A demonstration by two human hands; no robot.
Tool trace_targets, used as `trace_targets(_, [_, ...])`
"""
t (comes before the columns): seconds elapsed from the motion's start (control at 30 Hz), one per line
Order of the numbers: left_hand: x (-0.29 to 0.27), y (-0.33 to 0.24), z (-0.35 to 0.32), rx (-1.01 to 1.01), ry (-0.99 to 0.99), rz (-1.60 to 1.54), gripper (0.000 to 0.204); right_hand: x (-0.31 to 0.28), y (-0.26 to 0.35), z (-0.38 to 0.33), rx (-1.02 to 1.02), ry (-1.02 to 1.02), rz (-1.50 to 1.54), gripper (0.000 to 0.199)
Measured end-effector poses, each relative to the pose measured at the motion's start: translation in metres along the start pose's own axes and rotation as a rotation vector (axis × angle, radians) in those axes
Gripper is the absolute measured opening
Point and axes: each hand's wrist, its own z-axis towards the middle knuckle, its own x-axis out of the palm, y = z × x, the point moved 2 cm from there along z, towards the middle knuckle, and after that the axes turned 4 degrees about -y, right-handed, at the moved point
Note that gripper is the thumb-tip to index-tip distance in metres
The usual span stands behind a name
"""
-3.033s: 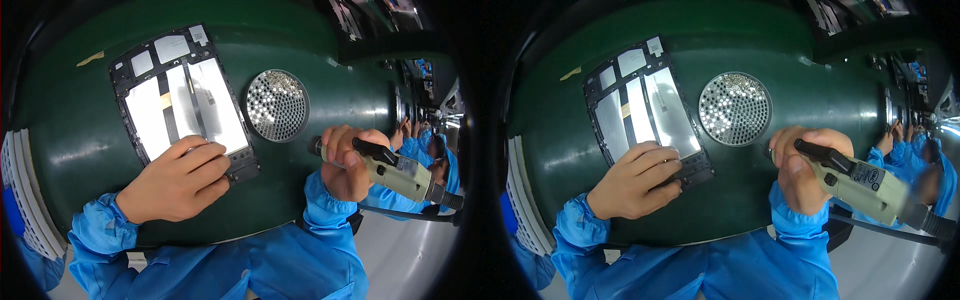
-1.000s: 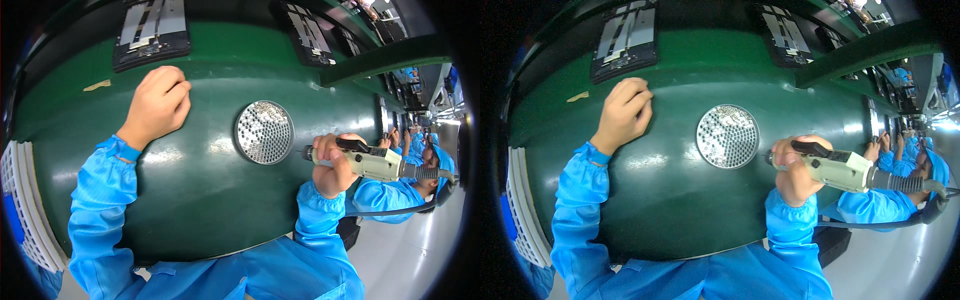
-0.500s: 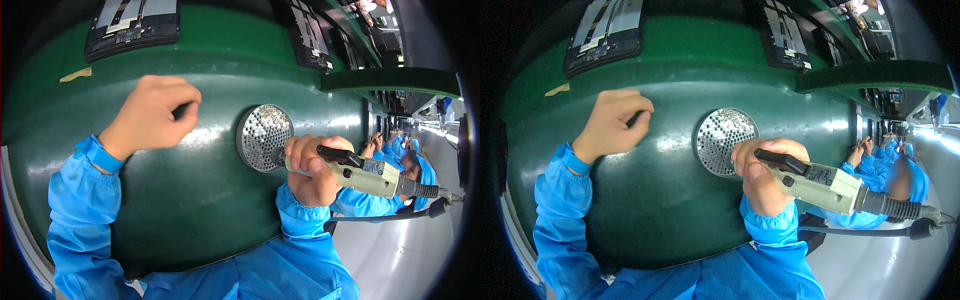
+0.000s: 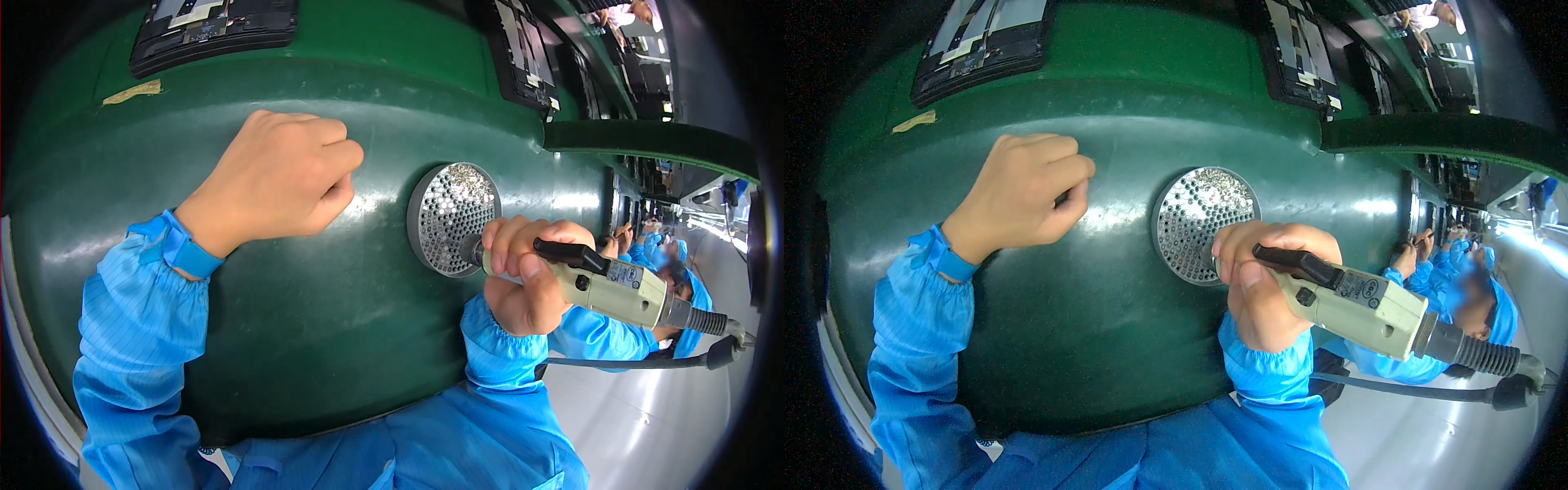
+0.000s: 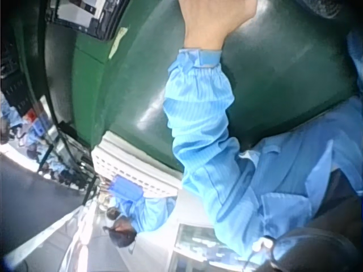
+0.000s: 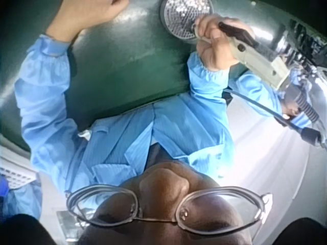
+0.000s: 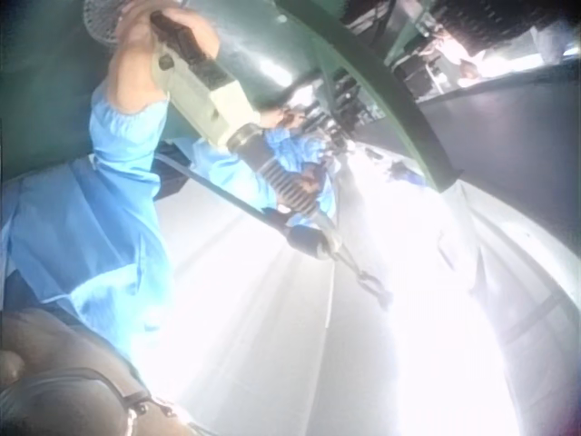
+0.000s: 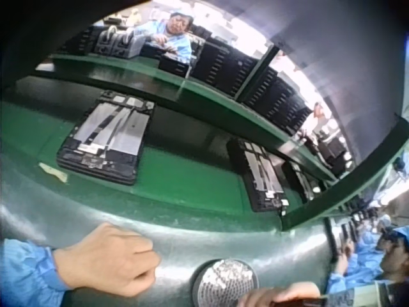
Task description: The user is assembling electronic components, specifically tablet-like devices, on an assembly line.
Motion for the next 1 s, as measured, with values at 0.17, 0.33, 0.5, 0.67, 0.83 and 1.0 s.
trace_targets(0.17, [-0.005,-0.002,0.000,-0.014,0.057,0.007,0.013,0.001,0.003,-0.003,-0.011,0.005,-0.004,0.035])
trace_targets(0.33, [-0.006,-0.029,0.011,-0.160,0.119,0.000,0.056,0.001,0.025,-0.003,-0.038,-0.067,0.033,0.038])
trace_targets(0.5, [0.017,-0.062,0.033,-0.075,0.228,-0.087,0.099,-0.014,0.052,-0.001,-0.168,-0.128,0.055,0.036])
trace_targets(0.67, [0.047,-0.067,0.047,0.037,0.351,-0.165,0.107,-0.042,0.043,-0.007,-0.138,-0.250,-0.043,0.035])
trace_targets(0.83, [0.046,-0.093,0.034,-0.077,0.375,-0.142,0.108,-0.068,0.043,-0.010,-0.160,-0.345,-0.096,0.031])
trace_targets(1.0, [0.043,-0.107,0.039,-0.107,0.424,-0.066,0.097,-0.084,0.043,-0.012,-0.141,-0.392,-0.117,0.033])
